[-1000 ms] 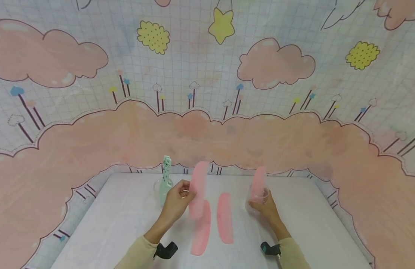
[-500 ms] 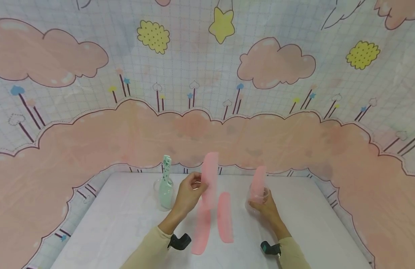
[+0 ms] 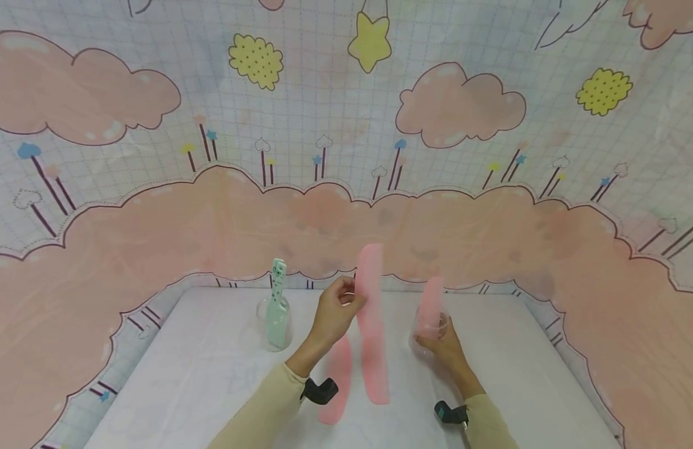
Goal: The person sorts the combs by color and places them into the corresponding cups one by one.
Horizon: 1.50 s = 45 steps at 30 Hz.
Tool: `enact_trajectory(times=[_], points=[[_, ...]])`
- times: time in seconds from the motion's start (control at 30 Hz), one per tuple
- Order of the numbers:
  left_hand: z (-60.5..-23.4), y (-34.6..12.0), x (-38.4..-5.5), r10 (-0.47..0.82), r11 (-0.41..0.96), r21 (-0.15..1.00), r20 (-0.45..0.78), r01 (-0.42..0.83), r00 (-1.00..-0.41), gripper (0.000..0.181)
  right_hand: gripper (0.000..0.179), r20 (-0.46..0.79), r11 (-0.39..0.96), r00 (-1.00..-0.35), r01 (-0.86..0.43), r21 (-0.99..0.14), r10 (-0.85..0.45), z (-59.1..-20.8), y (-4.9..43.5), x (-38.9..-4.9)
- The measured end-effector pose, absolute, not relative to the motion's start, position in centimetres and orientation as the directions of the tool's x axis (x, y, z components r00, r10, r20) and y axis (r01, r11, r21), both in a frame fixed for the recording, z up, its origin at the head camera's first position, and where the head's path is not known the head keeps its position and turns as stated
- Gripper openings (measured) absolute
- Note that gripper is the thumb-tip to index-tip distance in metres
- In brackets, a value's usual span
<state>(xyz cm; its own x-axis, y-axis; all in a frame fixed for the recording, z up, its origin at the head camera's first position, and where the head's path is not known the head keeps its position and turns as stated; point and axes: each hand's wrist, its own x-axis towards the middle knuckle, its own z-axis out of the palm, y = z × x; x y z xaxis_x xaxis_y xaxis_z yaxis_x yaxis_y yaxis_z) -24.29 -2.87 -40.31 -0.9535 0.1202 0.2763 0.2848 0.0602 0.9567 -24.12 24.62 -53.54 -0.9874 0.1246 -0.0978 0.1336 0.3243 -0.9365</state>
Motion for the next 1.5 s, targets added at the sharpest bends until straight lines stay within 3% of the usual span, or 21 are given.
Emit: enact_trajectory(times=[0.27, 0.5, 0.73, 0.97, 1.5], points=[[-39.6, -1.0, -24.8, 0.14, 0.061, 0.965, 0.246, 0.256, -0.959, 0.023, 0.091, -0.096, 0.349, -0.985, 0.14, -0.926, 0.14, -53.5, 24.6, -24.1], [-36.5, 0.4, -23.3, 0.166, 0.066, 0.963, 0.249, 0.263, -0.954, 0.019, 0.095, -0.113, 0.354, -0.982, 0.161, -0.921, 0.151, -53.5, 24.4, -24.2], [-36.2, 1.8, -23.4, 0.198, 0.0, 0.975, 0.217, 0.221, -0.956, 0.02, 0.093, -0.113, 0.338, -0.984, 0.155, -0.928, 0.141, -53.1, 24.3, -24.0], [-38.9, 4.5, -26.2, 0.179, -0.065, 0.972, 0.234, 0.225, -0.956, 0.022, 0.094, -0.104, 0.341, -0.985, 0.147, -0.929, 0.14, -53.7, 24.5, -24.2], [-40.7, 8.2, -27.8, 0.125, -0.062, 0.975, 0.22, 0.214, -0.968, 0.017, 0.096, -0.117, 0.368, -0.982, 0.165, -0.915, 0.148, -53.8, 24.5, -24.2]])
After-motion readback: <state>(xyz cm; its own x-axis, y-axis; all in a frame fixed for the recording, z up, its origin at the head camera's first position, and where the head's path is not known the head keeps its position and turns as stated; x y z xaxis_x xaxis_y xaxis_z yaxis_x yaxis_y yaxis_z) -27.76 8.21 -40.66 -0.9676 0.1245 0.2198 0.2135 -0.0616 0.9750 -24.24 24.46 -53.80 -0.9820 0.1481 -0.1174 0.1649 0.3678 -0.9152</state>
